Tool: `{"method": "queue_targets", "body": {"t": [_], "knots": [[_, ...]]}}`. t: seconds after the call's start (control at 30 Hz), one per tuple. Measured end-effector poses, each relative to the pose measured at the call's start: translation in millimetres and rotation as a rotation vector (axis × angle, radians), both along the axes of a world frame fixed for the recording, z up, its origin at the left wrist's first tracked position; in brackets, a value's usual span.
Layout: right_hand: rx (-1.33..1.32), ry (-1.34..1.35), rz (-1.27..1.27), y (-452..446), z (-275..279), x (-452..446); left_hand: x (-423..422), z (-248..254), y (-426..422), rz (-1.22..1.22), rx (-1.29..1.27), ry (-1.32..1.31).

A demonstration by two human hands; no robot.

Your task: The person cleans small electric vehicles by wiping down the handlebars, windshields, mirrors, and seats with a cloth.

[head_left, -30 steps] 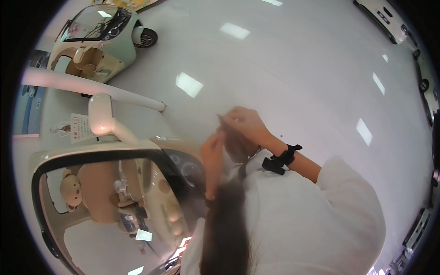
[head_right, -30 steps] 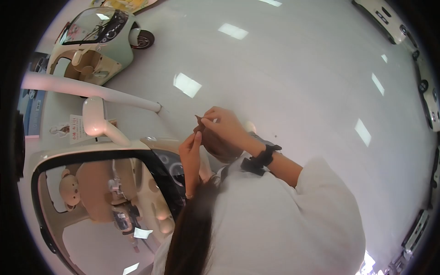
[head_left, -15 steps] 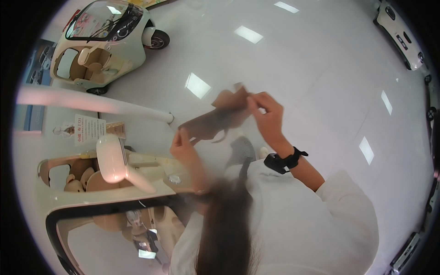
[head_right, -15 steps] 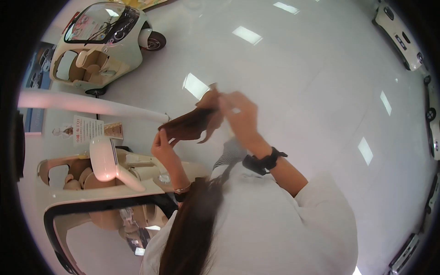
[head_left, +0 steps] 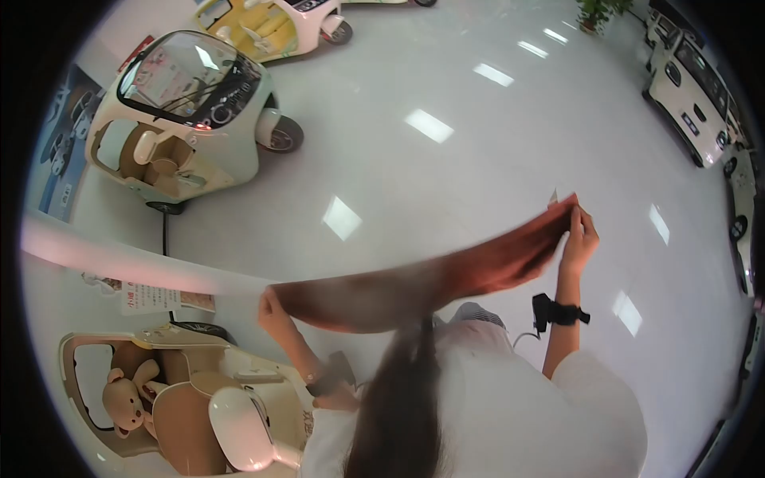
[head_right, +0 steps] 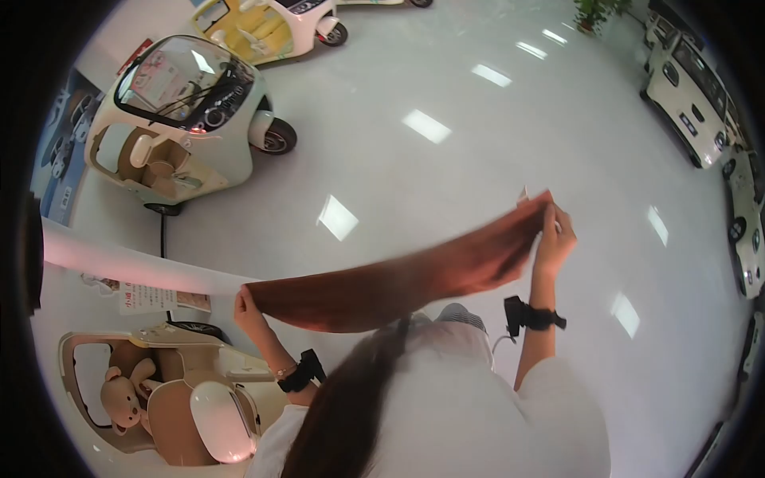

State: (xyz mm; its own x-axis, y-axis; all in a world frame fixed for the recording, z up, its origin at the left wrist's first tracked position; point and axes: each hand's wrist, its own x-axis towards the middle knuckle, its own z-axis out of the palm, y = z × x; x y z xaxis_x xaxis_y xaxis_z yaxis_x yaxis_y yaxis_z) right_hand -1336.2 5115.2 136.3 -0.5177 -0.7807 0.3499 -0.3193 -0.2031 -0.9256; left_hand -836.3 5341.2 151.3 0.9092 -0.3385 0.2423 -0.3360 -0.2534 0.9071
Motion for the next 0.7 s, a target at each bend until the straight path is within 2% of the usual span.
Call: {"method": "queue_targets", "body": {"t": [0.07,0.17,0.2,0.3,0.4,0.5,0.53,0.6,0.67,0.7], "knots": [[0.032,0.222,-0.084,-29,-7,23,28,6,-28,-0.085,0.045,-0.005],[0.069,0.067,-0.037,-68,-8,76,75,-3,-61,-0.058,0.201,-0.168],[0.184,0.032,0.02,-78,-26,76,88,-10,-62,-0.024,0.182,-0.156],[0.412,-0.267,0.218,-114,-28,116,118,-3,-78,0.076,0.104,0.442],[0.424,-0.434,0.313,-192,-55,183,150,-13,-114,0.028,-0.095,0.414],[0.457,-0.658,0.384,-263,-67,251,216,-59,-127,-0.098,-0.082,0.296],[0.464,-0.699,0.41,-285,-72,276,226,-52,-138,-0.078,-0.098,0.305],[0.474,-0.757,0.483,-349,-86,333,277,-70,-158,-0.024,-0.019,0.108],[0.496,-0.768,0.586,-390,-71,394,313,-53,-173,0.091,-0.024,0.041],[0.517,-0.761,0.635,-411,-62,422,319,-29,-185,0.179,-0.079,0.079]]}}
